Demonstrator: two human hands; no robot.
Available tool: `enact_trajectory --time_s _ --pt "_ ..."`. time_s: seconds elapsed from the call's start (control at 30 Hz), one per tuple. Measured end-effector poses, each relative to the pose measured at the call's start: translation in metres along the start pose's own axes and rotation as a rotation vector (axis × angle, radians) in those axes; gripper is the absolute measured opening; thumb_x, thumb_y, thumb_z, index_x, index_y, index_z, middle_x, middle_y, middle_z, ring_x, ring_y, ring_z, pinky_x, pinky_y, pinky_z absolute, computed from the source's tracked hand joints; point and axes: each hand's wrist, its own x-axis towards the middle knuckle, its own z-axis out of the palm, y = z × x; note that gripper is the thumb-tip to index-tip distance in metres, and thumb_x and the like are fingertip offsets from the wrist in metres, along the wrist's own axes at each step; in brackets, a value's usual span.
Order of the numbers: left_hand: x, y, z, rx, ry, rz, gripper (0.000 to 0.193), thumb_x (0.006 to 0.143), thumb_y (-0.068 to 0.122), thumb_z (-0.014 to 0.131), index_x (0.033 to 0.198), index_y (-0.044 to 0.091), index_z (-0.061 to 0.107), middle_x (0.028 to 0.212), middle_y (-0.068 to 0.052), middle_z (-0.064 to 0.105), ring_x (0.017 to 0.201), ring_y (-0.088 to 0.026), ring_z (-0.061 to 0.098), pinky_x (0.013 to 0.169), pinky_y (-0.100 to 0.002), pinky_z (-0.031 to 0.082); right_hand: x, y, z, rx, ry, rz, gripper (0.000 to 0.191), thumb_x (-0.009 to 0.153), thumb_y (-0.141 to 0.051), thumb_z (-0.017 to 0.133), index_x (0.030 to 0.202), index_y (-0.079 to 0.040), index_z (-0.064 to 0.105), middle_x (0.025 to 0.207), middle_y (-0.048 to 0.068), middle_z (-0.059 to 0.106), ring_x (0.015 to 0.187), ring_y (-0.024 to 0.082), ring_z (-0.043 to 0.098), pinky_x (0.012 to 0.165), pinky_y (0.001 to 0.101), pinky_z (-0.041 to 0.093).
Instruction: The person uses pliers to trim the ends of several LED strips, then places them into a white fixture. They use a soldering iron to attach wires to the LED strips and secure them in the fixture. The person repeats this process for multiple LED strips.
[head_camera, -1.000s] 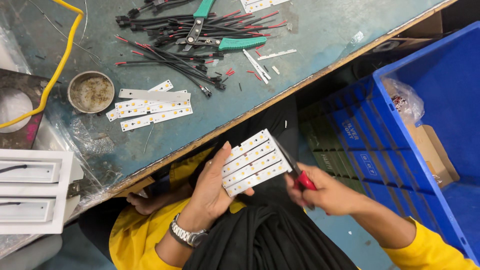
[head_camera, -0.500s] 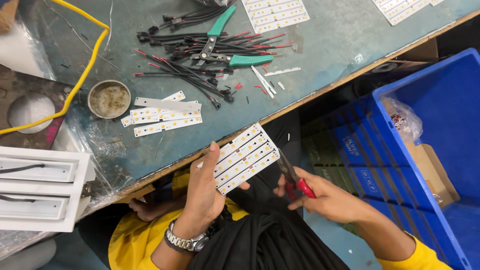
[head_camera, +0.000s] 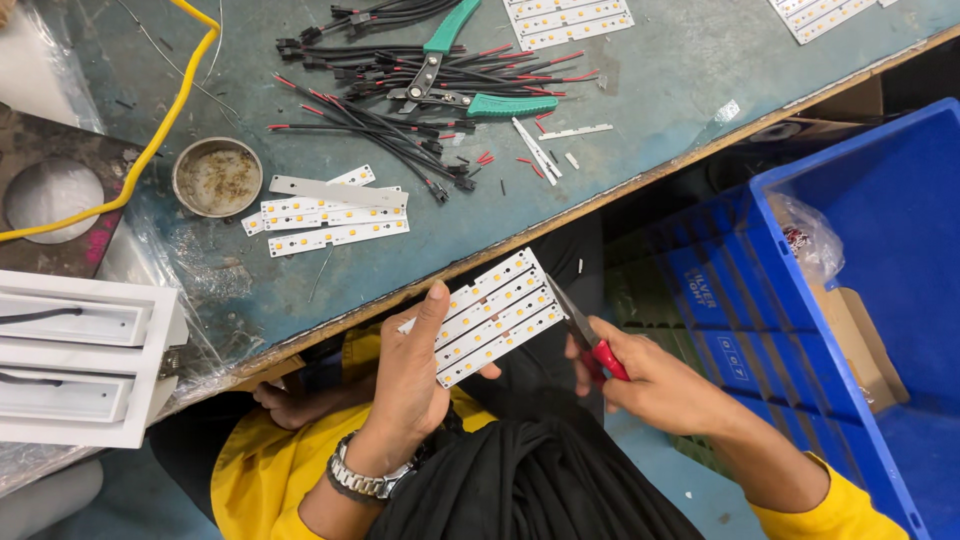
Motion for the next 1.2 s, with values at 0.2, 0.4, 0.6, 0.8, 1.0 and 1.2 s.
enact_trajectory --time_s 0.2,0.4,0.6,0.8,1.0,1.2 --pt "-0.002 -0.001 0.000 -0.005 -0.008 0.029 0.050 0.101 0.035 0.057 0.105 -0.013 0.068 0.095 -0.024 0.076 0.072 -0.026 0.076 0.050 -0.037 0.063 -0.003 -0.009 0.005 -0.145 0.071 0.033 0.049 0.070 0.006 0.052 0.117 -0.007 0.056 0.082 0.008 0.070 0.079 0.020 0.068 0.065 0.0337 0.054" --pt "-0.003 -0.001 0.002 0.007 -0.008 0.054 0.049 0.102 0.035 0.057 0.104 -0.013 0.068 0.095 -0.024 0.076 0.073 -0.026 0.077 0.051 -0.037 0.063 -0.003 -0.013 0.006 -0.222 0.104 0.009 0.052 0.069 0.005 0.054 0.120 -0.008 0.055 0.082 0.008 0.071 0.082 0.021 0.071 0.075 0.0342 0.056" --pt "-0.006 -0.001 0.002 -0.002 -0.005 0.038 0.049 0.101 0.035 0.057 0.106 -0.012 0.068 0.095 -0.023 0.076 0.073 -0.025 0.077 0.051 -0.037 0.062 -0.005 -0.017 0.010 -0.292 0.153 0.014 0.039 0.074 0.002 0.058 0.112 -0.007 0.055 0.079 0.009 0.068 0.078 0.024 0.068 0.073 0.0360 0.055" --pt "-0.010 -0.002 0.005 -0.009 0.002 0.020 0.056 0.099 0.039 0.056 0.123 -0.011 0.063 0.107 -0.021 0.075 0.083 -0.024 0.077 0.057 -0.037 0.066 -0.001 -0.015 0.017 -0.446 0.253 -0.011 0.029 0.078 0.002 0.056 0.105 -0.007 0.054 0.077 0.014 0.067 0.077 0.034 0.068 0.069 0.0432 0.051" --pt "-0.007 -0.002 0.009 -0.083 0.011 -0.063 0.056 0.097 0.033 0.060 0.133 -0.010 0.059 0.113 -0.020 0.073 0.089 -0.024 0.077 0.058 -0.038 0.066 0.007 -0.005 0.016 -0.465 0.282 -0.017 0.024 0.080 0.000 0.058 0.103 -0.007 0.054 0.078 0.017 0.068 0.080 0.038 0.069 0.069 0.0466 0.051" --pt "-0.004 -0.001 0.007 -0.056 0.012 -0.061 0.052 0.097 0.029 0.066 0.128 -0.012 0.064 0.106 -0.022 0.074 0.079 -0.024 0.076 0.050 -0.037 0.063 0.011 0.012 0.010 -0.223 0.140 -0.070 0.022 0.078 0.004 0.055 0.099 -0.005 0.055 0.073 0.009 0.059 0.068 0.024 0.059 0.061 0.0381 0.050"
